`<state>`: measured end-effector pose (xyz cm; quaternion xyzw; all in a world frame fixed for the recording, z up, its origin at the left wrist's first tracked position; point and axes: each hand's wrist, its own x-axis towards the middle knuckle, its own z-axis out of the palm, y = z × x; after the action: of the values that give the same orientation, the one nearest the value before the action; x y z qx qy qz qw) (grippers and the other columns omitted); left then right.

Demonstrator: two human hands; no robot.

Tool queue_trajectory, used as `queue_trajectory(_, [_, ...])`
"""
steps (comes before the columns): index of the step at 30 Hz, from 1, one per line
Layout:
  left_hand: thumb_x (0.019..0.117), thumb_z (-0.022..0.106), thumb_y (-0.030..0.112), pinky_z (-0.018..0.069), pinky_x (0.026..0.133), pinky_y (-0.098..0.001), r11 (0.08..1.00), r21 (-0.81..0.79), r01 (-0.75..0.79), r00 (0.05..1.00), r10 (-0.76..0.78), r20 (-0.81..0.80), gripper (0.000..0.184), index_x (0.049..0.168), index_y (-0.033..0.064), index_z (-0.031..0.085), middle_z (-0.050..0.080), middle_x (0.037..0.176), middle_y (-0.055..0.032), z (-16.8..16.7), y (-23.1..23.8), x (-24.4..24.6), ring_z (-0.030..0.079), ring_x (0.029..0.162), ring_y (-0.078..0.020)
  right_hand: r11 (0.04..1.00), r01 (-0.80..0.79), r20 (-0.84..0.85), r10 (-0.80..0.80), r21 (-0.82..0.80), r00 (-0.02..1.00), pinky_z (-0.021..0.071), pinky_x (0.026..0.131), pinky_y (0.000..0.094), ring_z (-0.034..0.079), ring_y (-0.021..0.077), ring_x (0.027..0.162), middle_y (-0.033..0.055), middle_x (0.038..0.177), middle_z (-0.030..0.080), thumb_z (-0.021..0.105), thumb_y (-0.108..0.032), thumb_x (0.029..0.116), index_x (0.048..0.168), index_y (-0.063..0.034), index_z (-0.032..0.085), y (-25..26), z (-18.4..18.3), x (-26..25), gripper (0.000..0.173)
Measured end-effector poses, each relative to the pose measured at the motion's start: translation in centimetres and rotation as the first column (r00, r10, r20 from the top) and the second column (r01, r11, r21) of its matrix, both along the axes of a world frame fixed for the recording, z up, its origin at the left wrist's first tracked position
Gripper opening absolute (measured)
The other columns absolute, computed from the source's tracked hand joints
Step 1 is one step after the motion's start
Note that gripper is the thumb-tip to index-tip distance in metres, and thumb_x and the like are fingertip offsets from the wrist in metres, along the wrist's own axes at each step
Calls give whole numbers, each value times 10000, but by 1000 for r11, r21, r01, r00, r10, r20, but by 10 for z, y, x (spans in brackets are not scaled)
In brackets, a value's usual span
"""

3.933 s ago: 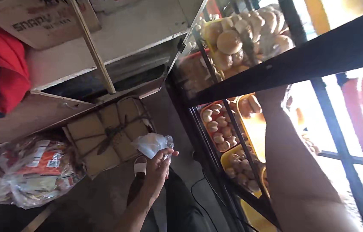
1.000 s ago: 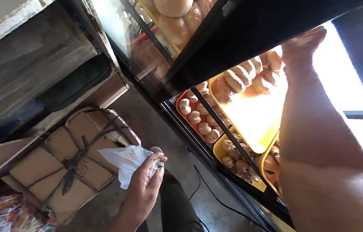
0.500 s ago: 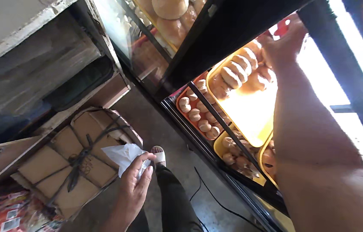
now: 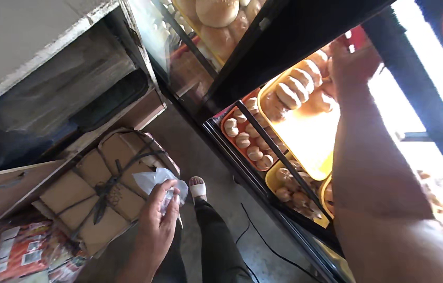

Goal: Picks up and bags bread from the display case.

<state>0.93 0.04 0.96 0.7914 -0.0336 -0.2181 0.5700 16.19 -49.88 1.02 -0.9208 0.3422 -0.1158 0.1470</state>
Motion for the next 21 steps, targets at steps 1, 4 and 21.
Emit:
queue_trajectory(1, [1008, 523, 134, 544, 644, -203, 998, -52, -24, 999, 23, -28, 322, 1292, 12, 611, 668, 1114, -36, 4, 1, 3, 627, 766, -60, 999, -15, 67, 13, 33, 998, 444, 1098, 462, 599, 291, 1270, 204, 1357, 626, 611, -420, 982, 1394, -65, 596, 8, 3, -12, 544])
queue_trajectory(4, [1019, 470, 95, 584, 676, -270, 968, -236, -91, 983, 50, -176, 338, 1333, 15, 565, 636, 1263, -57, 16, 6, 12, 652, 776, -112, 992, -45, 152, 27, 121, 988, 489, 1031, 453, 643, 300, 1152, 244, 1278, 649, 696, -286, 937, 1388, -15, 583, 56, 18, -74, 539])
queue_trajectory(21, [1054, 465, 145, 535, 616, -203, 869, -495, -6, 983, -86, -164, 432, 1472, 228, 531, 667, 1119, -34, 71, 22, 13, 584, 658, -43, 771, -572, -4, 596, 279, 803, 569, 866, 447, 705, 227, 1042, 45, 1190, 744, 672, -373, 933, 1320, -198, 704, 233, 44, -282, 426])
